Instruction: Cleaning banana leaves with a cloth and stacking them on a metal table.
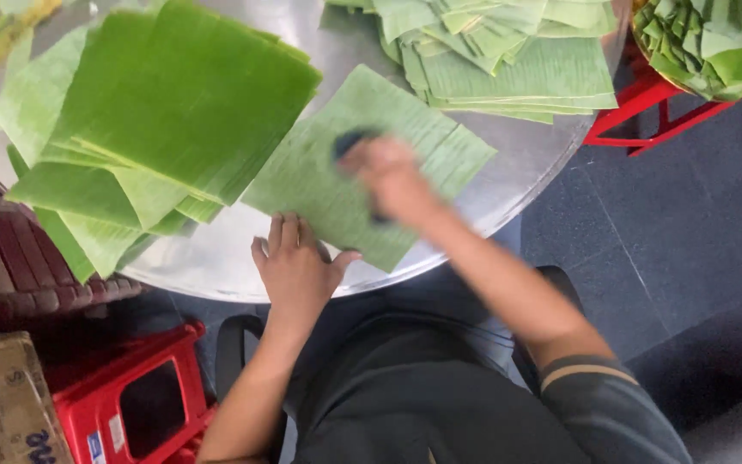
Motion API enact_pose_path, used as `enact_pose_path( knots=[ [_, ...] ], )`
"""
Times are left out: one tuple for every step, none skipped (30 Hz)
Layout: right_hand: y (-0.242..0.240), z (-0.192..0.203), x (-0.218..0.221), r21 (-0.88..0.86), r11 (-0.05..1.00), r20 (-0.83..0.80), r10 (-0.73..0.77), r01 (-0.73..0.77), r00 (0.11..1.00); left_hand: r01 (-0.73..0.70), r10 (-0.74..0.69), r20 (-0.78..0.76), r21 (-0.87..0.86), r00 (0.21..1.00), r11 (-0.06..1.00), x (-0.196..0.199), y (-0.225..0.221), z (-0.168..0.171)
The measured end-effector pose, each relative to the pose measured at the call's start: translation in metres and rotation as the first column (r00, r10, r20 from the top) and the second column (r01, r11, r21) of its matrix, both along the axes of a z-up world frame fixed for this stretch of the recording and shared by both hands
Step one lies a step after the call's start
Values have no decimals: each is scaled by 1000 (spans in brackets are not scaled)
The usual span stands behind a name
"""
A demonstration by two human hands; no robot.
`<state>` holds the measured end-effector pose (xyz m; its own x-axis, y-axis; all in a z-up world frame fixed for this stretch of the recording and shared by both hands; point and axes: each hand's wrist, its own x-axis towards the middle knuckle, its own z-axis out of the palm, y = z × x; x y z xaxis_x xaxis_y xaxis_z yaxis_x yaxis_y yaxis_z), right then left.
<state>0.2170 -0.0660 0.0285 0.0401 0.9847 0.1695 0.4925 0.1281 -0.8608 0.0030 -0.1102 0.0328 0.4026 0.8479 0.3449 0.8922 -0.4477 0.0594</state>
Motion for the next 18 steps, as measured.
enact_pose_path(
  knots=[
    [7,-14,36,-2,1000,1,8,-8,1000,-8,8,1,-2,1000,1000,1,1,-1],
    [12,-27,71,192,981,361,-91,21,928,-14,14,15,-8,1000,1000,2,0,-1],
    [18,-40,104,381,924,640,-244,-25,729,-18,19,24,-11,1000,1000,0,-1,0],
    [19,-46,98,381,924,637,-240,-30,732,-25,25,21,-11,999,1000,-2,-4,1],
    [22,-51,96,372,923,683,-198,-102,703,-35,38,41,-54,998,998,-1,-4,1],
    [25,-55,95,357,918,726,-157,-172,669,-45,51,61,-98,997,994,0,-3,1],
    [14,-64,52,360,916,728,-159,-175,667,-47,53,65,-95,997,994,-2,-2,2],
    [4,-74,10,276,947,549,-16,-163,836,-45,56,89,-121,994,992,-4,1,0],
    [-14,-88,-34,172,970,308,110,-170,945,-40,58,106,-163,993,986,-8,-3,-2],
    [-26,-72,-44,161,973,304,113,-168,946,-39,57,102,-174,993,984,-11,-5,5],
    [-34,-55,-54,180,957,394,144,-229,908,-62,73,68,-159,995,985,-14,-4,13],
    [-42,-38,-64,192,937,480,170,-292,860,-84,90,33,-142,995,986,-18,-3,22],
    [-40,-45,-39,190,938,477,169,-290,862,-83,88,30,-144,996,986,-20,-3,19],
    [-38,-53,-15,2,996,265,86,-90,960,-62,69,51,-140,996,988,-23,-4,17],
    [-36,-59,12,-224,972,72,-57,72,996,-41,52,79,-135,996,990,-23,-4,15],
    [-42,-55,52,-225,972,76,-58,74,995,-40,51,82,-135,995,990,-21,-1,15],
    [-50,-52,90,15,993,395,-113,117,912,-42,56,83,-159,995,986,-21,-1,15],
    [-58,-48,127,254,964,649,-227,74,727,-44,60,83,-183,995,982,-21,-1,15]
  ],
)
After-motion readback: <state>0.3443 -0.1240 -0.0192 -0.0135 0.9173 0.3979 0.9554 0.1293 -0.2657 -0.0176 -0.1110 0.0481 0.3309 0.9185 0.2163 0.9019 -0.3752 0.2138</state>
